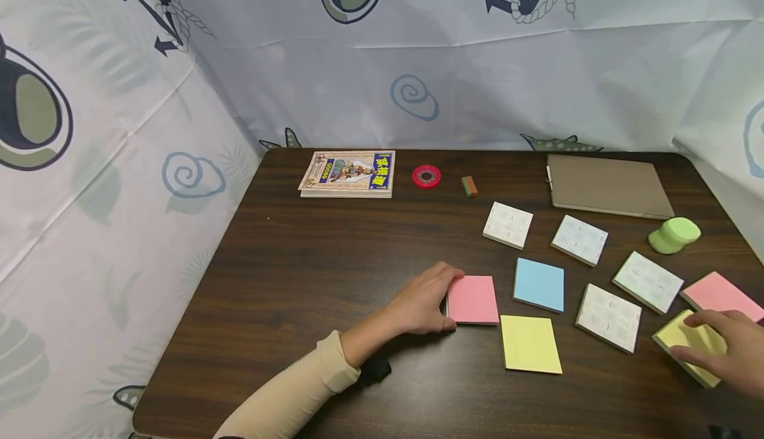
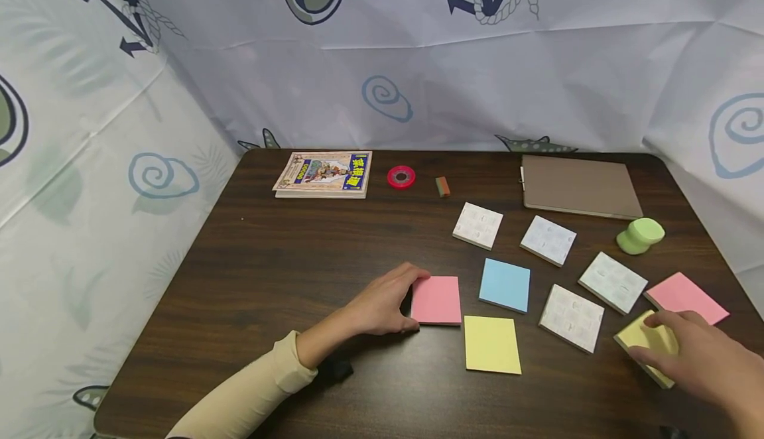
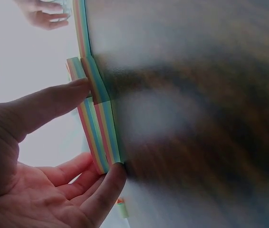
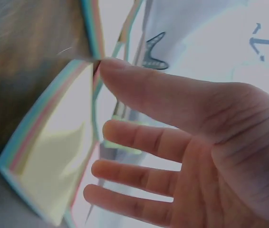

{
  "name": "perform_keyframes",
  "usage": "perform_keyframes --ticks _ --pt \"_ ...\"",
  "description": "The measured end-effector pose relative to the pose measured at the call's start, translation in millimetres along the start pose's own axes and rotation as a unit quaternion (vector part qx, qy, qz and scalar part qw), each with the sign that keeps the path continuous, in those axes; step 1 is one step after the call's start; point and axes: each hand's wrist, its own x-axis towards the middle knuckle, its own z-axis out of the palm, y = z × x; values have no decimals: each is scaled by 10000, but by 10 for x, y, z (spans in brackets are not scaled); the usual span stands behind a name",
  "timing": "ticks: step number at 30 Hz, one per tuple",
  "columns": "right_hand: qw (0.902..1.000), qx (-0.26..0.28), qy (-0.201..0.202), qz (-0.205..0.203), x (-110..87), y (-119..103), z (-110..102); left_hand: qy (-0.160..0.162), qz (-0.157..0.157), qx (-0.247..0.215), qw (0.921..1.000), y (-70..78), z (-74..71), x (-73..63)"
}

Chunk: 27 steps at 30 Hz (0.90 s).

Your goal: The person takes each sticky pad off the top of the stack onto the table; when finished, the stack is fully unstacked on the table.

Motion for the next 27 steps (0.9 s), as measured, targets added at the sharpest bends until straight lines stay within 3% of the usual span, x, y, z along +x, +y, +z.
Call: perform_keyframes --ticks 5,8,11,16,20,24,27 --pt "9991 -55 80 -416 104 -261 -133 17 9 15 10000 8 -10 -5" --pt "9969 22 -84 -782 194 -569 -178 13 1 20 10000 10 -10 -4" --pt "9895 227 -11 -1429 303 -950 -130 11 1 29 10000 13 -10 -3" --pt "9640 678 -24 -2572 463 -1546 73 14 37 71 10000 18 -16 -3" --pt "9420 837 -139 -3248 550 -1867 243 19 64 153 9999 25 -24 -4" --pt "9249 839 -343 -3692 622 -2056 341 46 91 205 9997 21 -21 -9" --pt "9189 787 -572 -3824 672 -2147 373 88 125 225 9996 9 -13 -14"
